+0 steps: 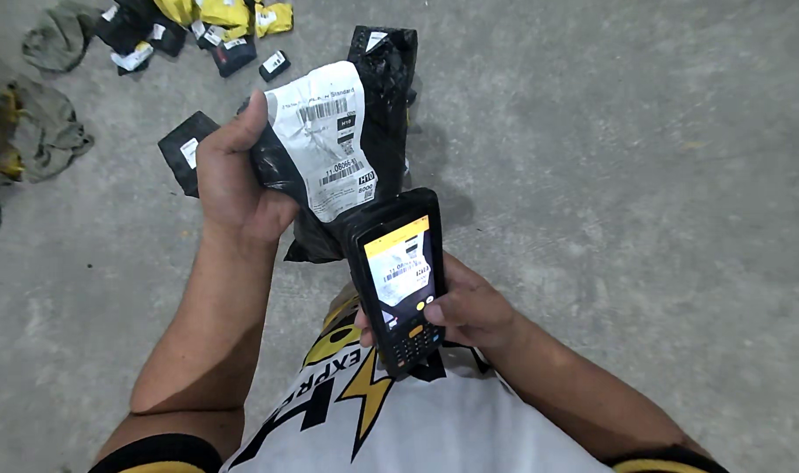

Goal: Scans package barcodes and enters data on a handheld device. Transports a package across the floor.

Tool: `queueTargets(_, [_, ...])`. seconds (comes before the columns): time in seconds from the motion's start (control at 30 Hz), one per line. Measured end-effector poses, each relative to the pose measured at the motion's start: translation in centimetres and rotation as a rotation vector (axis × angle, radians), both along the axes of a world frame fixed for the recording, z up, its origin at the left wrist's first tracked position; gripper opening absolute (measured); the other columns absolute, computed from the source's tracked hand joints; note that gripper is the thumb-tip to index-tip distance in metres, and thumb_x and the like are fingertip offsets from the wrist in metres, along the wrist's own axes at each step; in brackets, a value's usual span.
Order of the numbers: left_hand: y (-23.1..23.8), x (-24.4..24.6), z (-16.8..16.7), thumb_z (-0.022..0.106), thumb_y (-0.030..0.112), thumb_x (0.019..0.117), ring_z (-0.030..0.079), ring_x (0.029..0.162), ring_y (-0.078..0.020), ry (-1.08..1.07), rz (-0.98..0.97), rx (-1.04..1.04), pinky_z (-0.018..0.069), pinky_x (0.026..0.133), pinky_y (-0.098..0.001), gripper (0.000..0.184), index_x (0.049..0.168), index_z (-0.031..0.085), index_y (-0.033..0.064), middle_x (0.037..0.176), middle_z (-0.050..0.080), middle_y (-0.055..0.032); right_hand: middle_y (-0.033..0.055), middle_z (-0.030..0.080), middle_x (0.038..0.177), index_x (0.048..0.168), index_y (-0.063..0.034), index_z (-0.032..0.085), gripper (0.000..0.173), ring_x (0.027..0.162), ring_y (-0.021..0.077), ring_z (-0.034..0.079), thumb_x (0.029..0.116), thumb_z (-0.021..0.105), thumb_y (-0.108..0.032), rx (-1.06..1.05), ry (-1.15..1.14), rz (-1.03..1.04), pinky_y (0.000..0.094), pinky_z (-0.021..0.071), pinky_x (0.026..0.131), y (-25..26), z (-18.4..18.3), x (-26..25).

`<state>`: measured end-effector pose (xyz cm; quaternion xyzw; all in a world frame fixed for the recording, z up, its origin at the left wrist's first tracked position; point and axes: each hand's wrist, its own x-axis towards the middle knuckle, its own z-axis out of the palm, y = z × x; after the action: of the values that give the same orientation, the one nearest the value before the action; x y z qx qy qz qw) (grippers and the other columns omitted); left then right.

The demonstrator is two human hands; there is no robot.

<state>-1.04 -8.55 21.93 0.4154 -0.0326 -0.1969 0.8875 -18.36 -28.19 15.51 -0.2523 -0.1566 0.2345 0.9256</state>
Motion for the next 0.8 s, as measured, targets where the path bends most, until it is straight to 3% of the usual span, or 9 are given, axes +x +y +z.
queueTargets(0.23, [0.1, 0.5, -0.2, 0.033, 0.030, 0.1112, 0.069, 0.107, -0.0271, -0.001, -0.019, -0.005, 0.0574, 0.096, -0.0504, 0.041, 0.119, 0.061, 0.0013, 0.112, 0.070, -0.0179, 0.0194, 0.066, 0.124, 0.143, -0.0150, 0.044, 0.054, 0.111, 0.0365, 0.067, 0.0930, 0.064, -0.020, -0.009, 0.039, -0.028, 0.0543, 0.0565, 0.096, -0.1, -0.3, 0.6])
queueTargets(0.37, [-0.1, -0.7, -0.7, 0.054, 0.030, 0.1055, 0.072, 0.099, -0.0193, 0.060, 0.099, 0.171, 0.0624, 0.085, -0.0425, 0.027, 0.125, 0.062, 0.0126, 0.109, 0.072, -0.0080, 0.0204, 0.067, 0.125, 0.146, -0.0145, 0.042, 0.065, 0.110, 0.0382, 0.068, 0.0894, 0.071, -0.029, -0.055, 0.145, -0.097, 0.0547, 0.0578, 0.093, -0.5, -1.2, 0.0])
queueTargets(0.47, [-0.7, -0.1, -2.5, 0.049, 0.014, 0.1050, 0.073, 0.090, -0.0217, 0.096, 0.137, 0.228, 0.0637, 0.078, -0.0438, 0.024, 0.127, 0.056, 0.0056, 0.102, 0.072, -0.0120, 0.0200, 0.066, 0.126, 0.147, -0.0183, 0.042, 0.063, 0.111, 0.0383, 0.067, 0.0908, 0.068, -0.029, -0.055, 0.147, -0.141, 0.0544, 0.0572, 0.094, -1.0, -1.8, 0.5])
queueTargets(0.67, [-0.3, 0.1, -7.0, 0.055, 0.014, 0.1017, 0.073, 0.088, -0.0245, 0.189, 0.092, 0.386, 0.0630, 0.075, -0.0444, 0.028, 0.127, 0.058, 0.0016, 0.102, 0.072, -0.0170, 0.0234, 0.066, 0.124, 0.148, -0.0115, 0.037, 0.063, 0.110, 0.0391, 0.068, 0.0929, 0.062, -0.029, -0.158, 0.202, -0.289, 0.0544, 0.0559, 0.095, -2.5, -2.5, 0.2])
queueTargets(0.8, [0.0, -0.2, -9.4, 0.060, 0.013, 0.0998, 0.070, 0.080, -0.0207, 0.199, 0.106, 0.474, 0.0613, 0.069, -0.0404, 0.017, 0.112, 0.063, 0.0024, 0.093, 0.071, -0.0130, 0.0286, 0.064, 0.125, 0.148, -0.0074, 0.033, 0.066, 0.110, 0.0436, 0.066, 0.0917, 0.062, -0.027, -0.190, 0.298, -0.375, 0.0568, 0.0559, 0.093, -3.2, -2.7, -0.3])
